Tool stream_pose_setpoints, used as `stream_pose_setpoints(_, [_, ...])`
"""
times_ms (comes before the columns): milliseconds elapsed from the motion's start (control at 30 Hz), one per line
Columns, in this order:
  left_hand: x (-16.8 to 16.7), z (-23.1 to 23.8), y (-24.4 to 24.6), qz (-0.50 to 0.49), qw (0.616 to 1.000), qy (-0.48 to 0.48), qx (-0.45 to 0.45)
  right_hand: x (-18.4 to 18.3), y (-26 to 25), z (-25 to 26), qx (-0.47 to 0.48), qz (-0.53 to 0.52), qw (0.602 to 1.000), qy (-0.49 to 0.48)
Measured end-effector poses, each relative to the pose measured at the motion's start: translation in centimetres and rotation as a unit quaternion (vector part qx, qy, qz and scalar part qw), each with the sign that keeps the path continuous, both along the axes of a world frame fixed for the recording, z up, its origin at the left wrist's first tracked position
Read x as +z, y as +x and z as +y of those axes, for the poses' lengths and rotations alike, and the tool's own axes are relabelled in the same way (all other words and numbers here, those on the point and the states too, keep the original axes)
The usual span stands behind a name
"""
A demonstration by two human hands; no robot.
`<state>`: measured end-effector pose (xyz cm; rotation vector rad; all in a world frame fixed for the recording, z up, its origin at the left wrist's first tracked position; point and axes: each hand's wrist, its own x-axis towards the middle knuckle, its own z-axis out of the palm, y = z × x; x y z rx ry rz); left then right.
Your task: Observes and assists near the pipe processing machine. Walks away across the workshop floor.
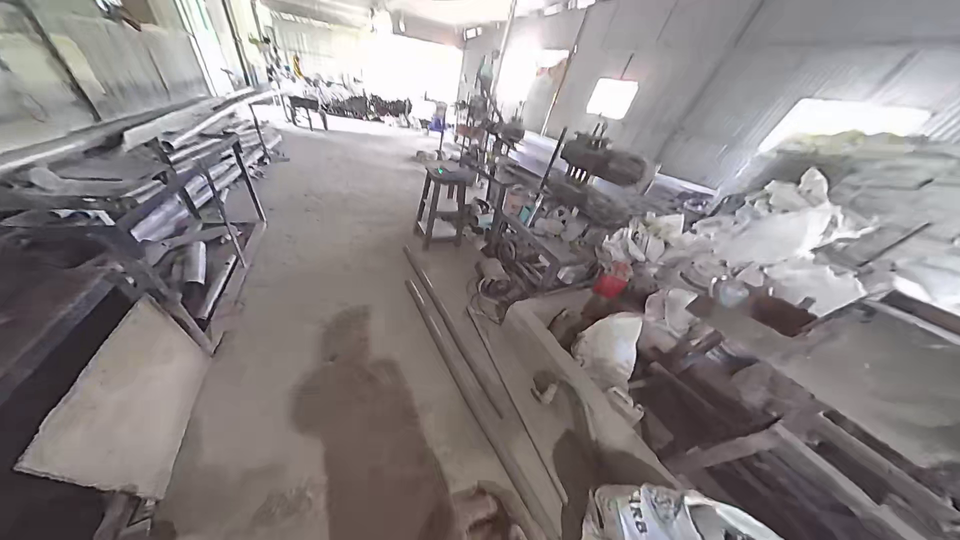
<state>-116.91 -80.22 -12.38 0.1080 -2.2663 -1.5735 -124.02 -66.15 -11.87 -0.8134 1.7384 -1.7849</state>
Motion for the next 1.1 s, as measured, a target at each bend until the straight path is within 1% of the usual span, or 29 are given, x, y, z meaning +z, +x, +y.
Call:
stream_pose_setpoints(33, [-0.7,-1.4,-0.5,0.005,0.999,0.015,0.045,1.5,-0.6,-1.6,-0.012,0.088,0.995,0.042])
stream_pose_setpoints(67, [-1.3,-2.8,-0.9,0.003,0.994,0.036,0.099,2.1,-1.6,-3.0,-0.008,0.192,0.976,0.105])
stream_pose_setpoints(133, [-0.7,-5.7,-2.1,-0.035,0.972,0.142,0.182,1.4,-4.1,-6.0,0.016,0.387,0.898,0.210])
stream_pose_setpoints(167, [-0.4,-7.3,-3.0,-0.053,0.956,0.204,0.204,0.7,-5.3,-7.4,0.030,0.458,0.855,0.241])
stream_pose_setpoints(200, [-0.3,-9.0,-3.7,-0.073,0.938,0.268,0.206,-0.1,-6.4,-8.7,0.045,0.506,0.824,0.251])
stream_pose_setpoints(233, [-0.4,-10.4,-4.5,-0.096,0.918,0.325,0.206,-0.8,-7.5,-10.0,0.065,0.532,0.806,0.253])
stream_pose_setpoints(267, [-0.7,-11.7,-5.4,-0.115,0.904,0.362,0.197,-1.2,-8.5,-11.3,0.089,0.535,0.801,0.252])
stream_pose_setpoints(367, [-1.4,-13.2,-8.3,-0.166,0.879,0.407,0.187,-2.2,-11.8,-14.9,0.130,0.513,0.825,0.197])
stream_pose_setpoints(400, [-1.3,-13.5,-9.7,-0.182,0.865,0.424,0.200,-2.4,-12.9,-16.3,0.141,0.515,0.824,0.190])
stream_pose_setpoints(467, [-0.8,-14.2,-12.7,-0.199,0.830,0.467,0.231,-2.4,-15.4,-19.1,0.167,0.546,0.797,0.198])
stream_pose_setpoints(500, [-0.4,-14.7,-14.2,-0.190,0.818,0.483,0.246,-2.4,-16.6,-20.5,0.172,0.566,0.780,0.204])
stream_pose_setpoints(533, [-0.1,-15.2,-15.8,-0.171,0.810,0.495,0.263,-2.3,-17.8,-21.9,0.170,0.578,0.772,0.202])
stream_pose_setpoints(600, [-0.2,-16.8,-18.7,-0.133,0.794,0.515,0.295,-2.2,-20.3,-24.3,0.172,0.586,0.768,0.195])
stream_pose_setpoints(667, [-0.6,-18.7,-21.3,-0.120,0.783,0.522,0.317,-2.5,-23.0,-26.4,0.175,0.588,0.770,0.176])
stream_pose_setpoints(733, [-0.8,-20.3,-23.6,-0.103,0.795,0.498,0.330,-2.9,-25.6,-28.3,0.178,0.600,0.764,0.157])
stream_pose_setpoints(767, [-0.9,-21.2,-24.4,-0.103,0.805,0.484,0.329,-3.1,-26.8,-29.1,0.197,0.594,0.766,0.149])
stream_pose_setpoints(800, [-1.0,-22.0,-25.2,-0.105,0.806,0.481,0.328,-3.3,-28.0,-29.9,0.223,0.586,0.766,0.143])
stream_pose_setpoints(867, [-1.2,-23.6,-26.3,-0.119,0.797,0.497,0.323,-3.5,-30.5,-31.5,0.287,0.572,0.760,0.116])
stream_pose_setpoints(900, [-1.1,-24.4,-26.9,-0.119,0.785,0.516,0.322,-3.7,-31.7,-32.5,0.314,0.569,0.754,0.094])
stream_pose_setpoints(933, [-1.0,-25.1,-27.4,-0.116,0.775,0.536,0.313,-3.7,-32.8,-33.6,0.335,0.571,0.746,0.071])
stream_pose_setpoints(967, [-1.0,-26.0,-27.6,-0.114,0.777,0.545,0.295,-3.6,-33.7,-34.7,0.350,0.581,0.733,0.049])
stream_pose_setpoints(1033, [-1.5,-28.6,-27.7,-0.113,0.799,0.519,0.280,-3.5,-35.3,-37.2,0.342,0.615,0.710,-0.006])
stream_pose_setpoints(1100, [-2.2,-32.4,-27.5,-0.152,0.826,0.444,0.312,-3.4,-36.7,-39.7,0.330,0.645,0.687,-0.056])
